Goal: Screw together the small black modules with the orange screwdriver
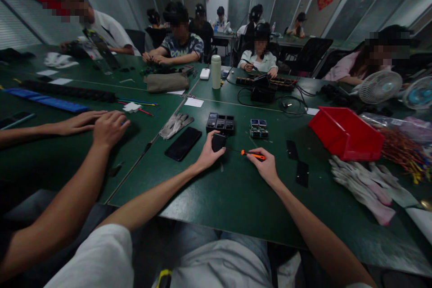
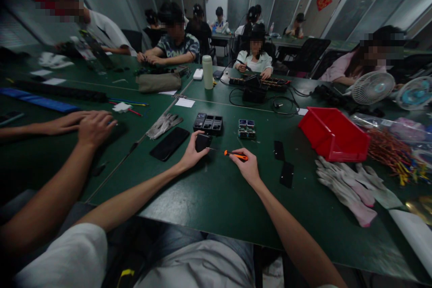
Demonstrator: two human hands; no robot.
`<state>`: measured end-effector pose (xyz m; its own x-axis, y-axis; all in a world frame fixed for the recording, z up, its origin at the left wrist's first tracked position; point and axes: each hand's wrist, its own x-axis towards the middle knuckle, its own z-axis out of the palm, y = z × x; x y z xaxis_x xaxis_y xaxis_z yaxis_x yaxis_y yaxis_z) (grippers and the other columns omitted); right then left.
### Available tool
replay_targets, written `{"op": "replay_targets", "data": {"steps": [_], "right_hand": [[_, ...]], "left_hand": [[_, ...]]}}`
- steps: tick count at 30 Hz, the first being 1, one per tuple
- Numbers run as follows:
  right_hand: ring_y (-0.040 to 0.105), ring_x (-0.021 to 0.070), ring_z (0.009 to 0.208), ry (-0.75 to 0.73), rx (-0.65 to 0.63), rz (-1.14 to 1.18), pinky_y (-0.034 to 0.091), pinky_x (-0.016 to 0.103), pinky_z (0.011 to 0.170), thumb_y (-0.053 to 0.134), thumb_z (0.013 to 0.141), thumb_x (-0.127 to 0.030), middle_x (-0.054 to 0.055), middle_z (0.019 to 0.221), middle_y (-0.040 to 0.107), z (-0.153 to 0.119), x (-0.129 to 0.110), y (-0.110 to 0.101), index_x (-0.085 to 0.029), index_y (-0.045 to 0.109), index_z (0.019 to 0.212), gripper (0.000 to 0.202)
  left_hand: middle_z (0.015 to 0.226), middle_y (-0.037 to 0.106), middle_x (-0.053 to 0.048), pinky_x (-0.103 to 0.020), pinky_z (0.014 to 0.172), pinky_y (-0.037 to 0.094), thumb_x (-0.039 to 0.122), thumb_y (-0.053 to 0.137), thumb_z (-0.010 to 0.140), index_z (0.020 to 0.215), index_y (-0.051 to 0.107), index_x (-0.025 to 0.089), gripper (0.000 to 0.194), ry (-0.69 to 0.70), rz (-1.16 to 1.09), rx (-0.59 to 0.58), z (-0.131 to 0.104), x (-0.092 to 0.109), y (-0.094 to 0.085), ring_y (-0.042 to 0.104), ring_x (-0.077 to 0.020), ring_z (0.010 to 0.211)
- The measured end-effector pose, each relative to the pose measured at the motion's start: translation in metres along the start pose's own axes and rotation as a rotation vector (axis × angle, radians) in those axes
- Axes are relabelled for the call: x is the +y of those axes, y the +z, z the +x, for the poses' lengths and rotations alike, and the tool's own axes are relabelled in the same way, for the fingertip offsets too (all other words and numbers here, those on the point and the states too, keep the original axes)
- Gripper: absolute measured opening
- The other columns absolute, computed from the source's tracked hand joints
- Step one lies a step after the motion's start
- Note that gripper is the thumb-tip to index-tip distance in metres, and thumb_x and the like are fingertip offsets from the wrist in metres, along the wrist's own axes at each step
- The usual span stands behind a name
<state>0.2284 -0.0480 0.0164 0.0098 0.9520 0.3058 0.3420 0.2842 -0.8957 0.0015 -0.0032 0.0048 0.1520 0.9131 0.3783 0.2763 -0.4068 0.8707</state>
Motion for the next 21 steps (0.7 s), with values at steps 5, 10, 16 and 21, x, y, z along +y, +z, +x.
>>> {"op": "replay_targets", "data": {"steps": [5, 10, 16, 21], "right_hand": [[0.052, 0.0121, 0.049, 0.102, -0.054, 0.114, 0.041, 0.024, 0.044, 0.063, 0.076, -0.045, 0.002, 0.066, 0.062, -0.0009, 0.0019, 0.0022, -0.018, 0.064, 0.086, 0.030], [0.037, 0.0063, 0.034, 0.169, -0.076, 0.165, 0.026, 0.021, 0.033, 0.061, 0.077, -0.048, -0.001, 0.053, 0.058, 0.0005, 0.0058, 0.0035, -0.017, 0.061, 0.079, 0.032], [0.033, 0.0058, 0.033, 0.200, -0.089, 0.162, 0.022, 0.020, 0.033, 0.059, 0.078, -0.050, -0.004, 0.045, 0.052, 0.0009, 0.0093, 0.0038, -0.017, 0.058, 0.072, 0.034], [0.040, 0.0073, 0.038, 0.168, -0.120, 0.160, 0.030, 0.020, 0.037, 0.059, 0.079, -0.046, -0.004, 0.054, 0.054, 0.0007, 0.0095, 0.0035, -0.018, 0.058, 0.083, 0.028]], "left_hand": [[0.101, 0.049, -0.003, -0.028, 0.081, 0.042, 0.021, 0.059, 0.075, 0.125, 0.033, 0.022, 0.056, 0.006, -0.004, -0.002, 0.0000, 0.0008, -0.0002, 0.050, -0.0144, 0.087], [0.101, 0.049, -0.003, -0.028, 0.081, 0.042, 0.020, 0.059, 0.075, 0.125, 0.032, 0.022, 0.057, 0.006, -0.024, -0.014, -0.0003, 0.0011, -0.0003, 0.049, -0.0144, 0.087], [0.100, 0.048, -0.002, -0.028, 0.081, 0.041, 0.021, 0.059, 0.074, 0.125, 0.032, 0.021, 0.057, 0.003, -0.014, -0.010, 0.0000, 0.0013, -0.0001, 0.049, -0.0141, 0.088], [0.099, 0.048, -0.003, -0.027, 0.080, 0.041, 0.021, 0.060, 0.074, 0.124, 0.032, 0.021, 0.057, -0.004, -0.005, -0.008, -0.0001, 0.0023, 0.0003, 0.049, -0.0141, 0.087]]}}
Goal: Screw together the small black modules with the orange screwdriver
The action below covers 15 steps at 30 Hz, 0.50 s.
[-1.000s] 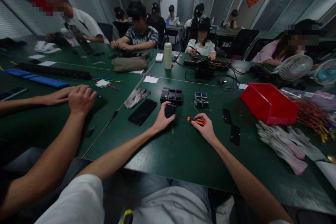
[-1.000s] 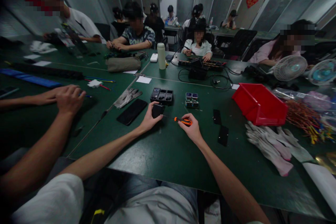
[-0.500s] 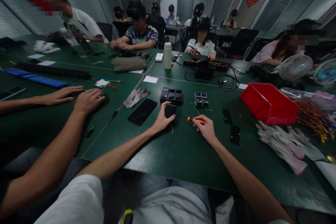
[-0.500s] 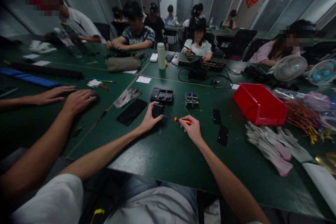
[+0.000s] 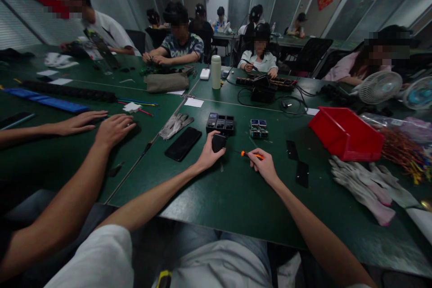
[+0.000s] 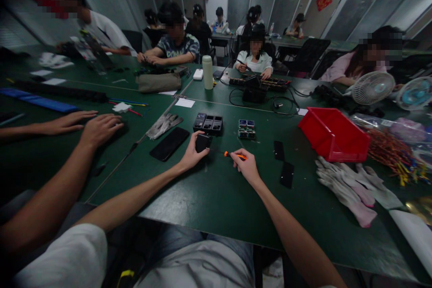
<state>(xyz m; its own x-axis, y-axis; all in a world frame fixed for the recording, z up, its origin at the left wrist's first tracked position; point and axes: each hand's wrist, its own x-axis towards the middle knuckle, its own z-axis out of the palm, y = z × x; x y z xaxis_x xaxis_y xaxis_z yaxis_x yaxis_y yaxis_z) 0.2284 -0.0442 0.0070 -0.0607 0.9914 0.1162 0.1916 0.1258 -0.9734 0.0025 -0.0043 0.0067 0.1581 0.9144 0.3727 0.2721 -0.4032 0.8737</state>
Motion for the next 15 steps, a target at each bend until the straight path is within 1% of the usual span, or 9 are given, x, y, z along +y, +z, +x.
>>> {"op": "replay_targets", "data": {"steps": [2, 4, 6, 7, 12, 15], "right_hand": [[0.050, 0.0100, 0.049, -0.048, 0.021, -0.011, 0.040, 0.021, 0.045, 0.063, 0.077, -0.043, -0.001, 0.066, 0.058, 0.0007, 0.0001, -0.0004, -0.019, 0.057, 0.088, 0.027], [0.058, 0.0140, 0.067, -0.119, 0.067, -0.032, 0.047, 0.025, 0.060, 0.068, 0.072, -0.040, 0.001, 0.080, 0.061, 0.0017, 0.0003, -0.0009, -0.020, 0.056, 0.091, 0.030], [0.059, 0.0167, 0.079, -0.176, 0.101, -0.064, 0.048, 0.028, 0.072, 0.070, 0.071, -0.038, 0.002, 0.086, 0.060, 0.0024, 0.0007, -0.0016, -0.020, 0.056, 0.090, 0.030], [0.059, 0.0172, 0.080, -0.188, 0.109, -0.079, 0.048, 0.030, 0.074, 0.069, 0.071, -0.038, 0.002, 0.086, 0.060, 0.0026, 0.0008, -0.0020, -0.019, 0.056, 0.088, 0.029], [0.059, 0.0176, 0.074, -0.165, 0.145, -0.142, 0.048, 0.031, 0.069, 0.067, 0.073, -0.041, 0.004, 0.083, 0.062, 0.0017, 0.0011, -0.0040, -0.018, 0.062, 0.085, 0.027], [0.058, 0.0159, 0.067, -0.148, 0.150, -0.147, 0.047, 0.029, 0.063, 0.067, 0.074, -0.041, 0.004, 0.080, 0.063, 0.0007, 0.0009, -0.0041, -0.017, 0.064, 0.086, 0.027]], "left_hand": [[0.099, 0.048, -0.002, -0.027, 0.080, 0.041, 0.021, 0.060, 0.074, 0.124, 0.033, 0.021, 0.057, -0.004, -0.001, 0.004, 0.0001, -0.0004, 0.0003, 0.049, -0.0140, 0.086], [0.098, 0.048, -0.002, -0.027, 0.079, 0.042, 0.021, 0.060, 0.074, 0.124, 0.033, 0.021, 0.057, -0.009, -0.004, 0.005, 0.0002, -0.0012, 0.0006, 0.050, -0.0137, 0.085], [0.098, 0.049, -0.002, -0.027, 0.079, 0.042, 0.020, 0.059, 0.074, 0.124, 0.033, 0.022, 0.057, -0.011, -0.009, 0.006, 0.0002, -0.0020, 0.0009, 0.050, -0.0135, 0.085], [0.098, 0.049, -0.002, -0.027, 0.079, 0.042, 0.020, 0.059, 0.074, 0.125, 0.033, 0.022, 0.057, -0.010, -0.011, 0.007, 0.0002, -0.0023, 0.0011, 0.050, -0.0134, 0.085], [0.098, 0.049, -0.002, -0.028, 0.080, 0.042, 0.021, 0.060, 0.074, 0.125, 0.033, 0.022, 0.057, -0.007, -0.006, 0.024, -0.0003, -0.0018, 0.0010, 0.050, -0.0138, 0.085], [0.099, 0.049, -0.003, -0.028, 0.080, 0.042, 0.020, 0.060, 0.074, 0.125, 0.033, 0.021, 0.057, -0.004, 0.001, 0.020, -0.0006, -0.0010, 0.0003, 0.050, -0.0139, 0.086]]}}
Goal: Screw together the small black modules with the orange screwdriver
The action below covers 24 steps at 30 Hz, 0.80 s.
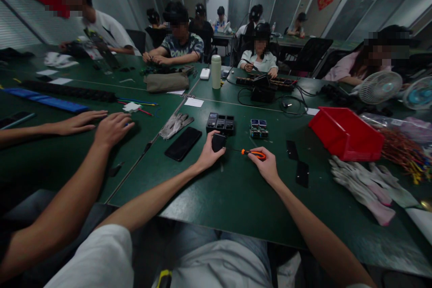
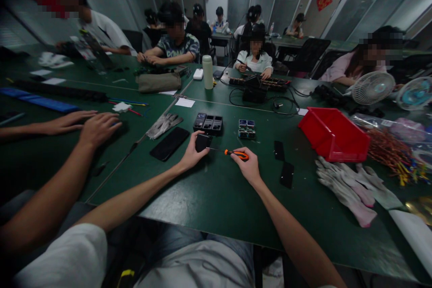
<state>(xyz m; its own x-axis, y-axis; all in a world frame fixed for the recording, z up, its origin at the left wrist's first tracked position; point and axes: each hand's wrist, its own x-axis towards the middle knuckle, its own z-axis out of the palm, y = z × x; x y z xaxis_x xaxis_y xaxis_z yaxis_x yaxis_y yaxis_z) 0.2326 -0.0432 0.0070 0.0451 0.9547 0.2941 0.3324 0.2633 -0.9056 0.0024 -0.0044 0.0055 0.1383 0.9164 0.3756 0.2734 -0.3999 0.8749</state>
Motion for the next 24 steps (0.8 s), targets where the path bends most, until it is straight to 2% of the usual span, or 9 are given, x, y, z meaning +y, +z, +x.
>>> {"op": "replay_targets", "data": {"steps": [7, 16, 20, 24], "right_hand": [[0.049, 0.0094, 0.045, 0.084, -0.057, 0.098, 0.037, 0.022, 0.042, 0.064, 0.076, -0.041, 0.001, 0.065, 0.061, -0.0017, -0.0027, 0.0024, -0.016, 0.062, 0.088, 0.028], [0.035, 0.0060, 0.034, 0.141, -0.091, 0.158, 0.024, 0.020, 0.034, 0.058, 0.081, -0.046, -0.003, 0.048, 0.053, -0.0011, -0.0031, 0.0029, -0.016, 0.057, 0.073, 0.030], [0.034, 0.0059, 0.034, 0.141, -0.088, 0.146, 0.022, 0.020, 0.034, 0.057, 0.081, -0.047, -0.004, 0.045, 0.050, -0.0008, -0.0025, 0.0031, -0.017, 0.056, 0.070, 0.032], [0.040, 0.0074, 0.038, 0.137, -0.104, 0.158, 0.030, 0.020, 0.038, 0.058, 0.080, -0.046, -0.004, 0.054, 0.054, -0.0010, -0.0030, 0.0030, -0.018, 0.056, 0.082, 0.029]], "left_hand": [[0.101, 0.049, -0.003, -0.027, 0.080, 0.041, 0.021, 0.059, 0.075, 0.124, 0.033, 0.022, 0.056, 0.012, -0.003, 0.002, 0.0006, -0.0025, 0.0004, 0.049, -0.0136, 0.087], [0.099, 0.048, -0.002, -0.026, 0.078, 0.041, 0.021, 0.060, 0.074, 0.124, 0.032, 0.022, 0.057, 0.015, -0.014, -0.023, -0.0002, -0.0013, 0.0002, 0.048, -0.0132, 0.085], [0.099, 0.048, -0.002, -0.026, 0.078, 0.041, 0.021, 0.059, 0.074, 0.124, 0.033, 0.022, 0.056, 0.012, -0.023, -0.020, -0.0005, -0.0003, 0.0000, 0.048, -0.0131, 0.084], [0.098, 0.049, -0.002, -0.027, 0.078, 0.041, 0.020, 0.059, 0.074, 0.124, 0.033, 0.022, 0.057, 0.011, -0.022, -0.019, -0.0006, 0.0005, 0.0002, 0.048, -0.0130, 0.084]]}}
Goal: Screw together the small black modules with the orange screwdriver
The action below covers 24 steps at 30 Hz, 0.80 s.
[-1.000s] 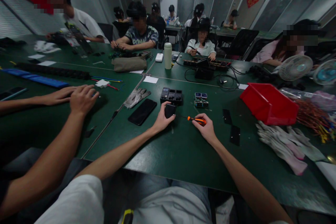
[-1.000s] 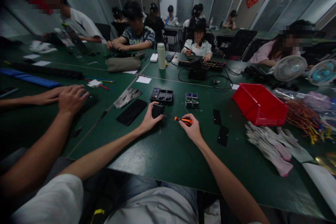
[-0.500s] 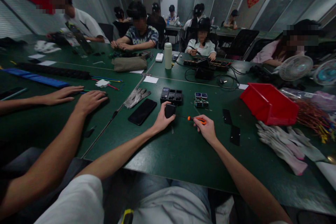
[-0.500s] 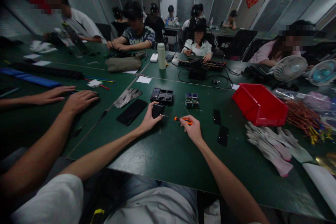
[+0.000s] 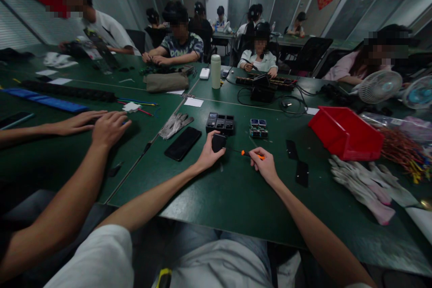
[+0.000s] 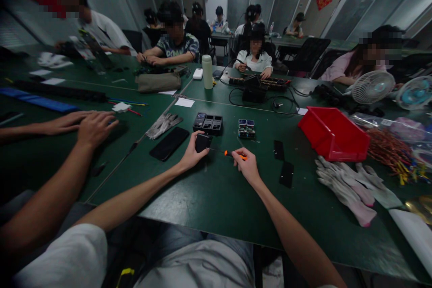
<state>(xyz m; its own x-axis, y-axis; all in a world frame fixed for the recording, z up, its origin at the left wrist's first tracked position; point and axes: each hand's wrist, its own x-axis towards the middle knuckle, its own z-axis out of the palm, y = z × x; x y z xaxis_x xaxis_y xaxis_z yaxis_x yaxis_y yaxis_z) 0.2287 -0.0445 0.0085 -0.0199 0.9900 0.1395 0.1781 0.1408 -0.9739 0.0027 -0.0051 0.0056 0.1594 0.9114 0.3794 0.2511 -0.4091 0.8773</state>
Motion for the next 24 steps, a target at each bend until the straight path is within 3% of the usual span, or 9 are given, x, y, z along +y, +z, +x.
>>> {"op": "replay_targets", "data": {"steps": [4, 8, 17, 24], "right_hand": [[0.058, 0.0139, 0.065, -0.113, 0.046, -0.040, 0.047, 0.026, 0.061, 0.066, 0.074, -0.040, 0.000, 0.078, 0.060, -0.0001, -0.0014, -0.0011, -0.020, 0.052, 0.097, 0.033], [0.058, 0.0182, 0.082, -0.180, 0.084, -0.116, 0.048, 0.032, 0.075, 0.065, 0.074, -0.040, 0.003, 0.089, 0.059, -0.0002, -0.0024, -0.0022, -0.020, 0.055, 0.092, 0.028], [0.056, 0.0137, 0.059, -0.116, 0.074, -0.094, 0.045, 0.027, 0.056, 0.063, 0.078, -0.042, 0.002, 0.078, 0.061, 0.0000, -0.0020, -0.0032, -0.019, 0.061, 0.093, 0.028], [0.045, 0.0075, 0.038, -0.038, 0.027, 0.005, 0.032, 0.021, 0.037, 0.059, 0.080, -0.045, 0.000, 0.065, 0.062, -0.0016, -0.0025, -0.0005, -0.017, 0.058, 0.091, 0.030]], "left_hand": [[0.097, 0.049, -0.002, -0.028, 0.079, 0.042, 0.020, 0.060, 0.074, 0.125, 0.033, 0.022, 0.058, -0.023, 0.014, 0.012, 0.0001, 0.0001, 0.0001, 0.049, -0.0135, 0.084], [0.098, 0.049, -0.002, -0.028, 0.079, 0.042, 0.021, 0.060, 0.074, 0.125, 0.033, 0.022, 0.058, -0.028, 0.008, 0.022, 0.0001, -0.0001, -0.0002, 0.050, -0.0134, 0.084], [0.101, 0.049, -0.002, -0.028, 0.082, 0.041, 0.021, 0.059, 0.075, 0.125, 0.032, 0.022, 0.057, -0.001, 0.012, 0.027, 0.0009, -0.0018, 0.0003, 0.049, -0.0137, 0.088], [0.101, 0.048, -0.003, -0.028, 0.082, 0.040, 0.020, 0.058, 0.075, 0.124, 0.032, 0.021, 0.056, 0.010, 0.015, 0.031, 0.0012, -0.0017, 0.0008, 0.049, -0.0138, 0.088]]}}
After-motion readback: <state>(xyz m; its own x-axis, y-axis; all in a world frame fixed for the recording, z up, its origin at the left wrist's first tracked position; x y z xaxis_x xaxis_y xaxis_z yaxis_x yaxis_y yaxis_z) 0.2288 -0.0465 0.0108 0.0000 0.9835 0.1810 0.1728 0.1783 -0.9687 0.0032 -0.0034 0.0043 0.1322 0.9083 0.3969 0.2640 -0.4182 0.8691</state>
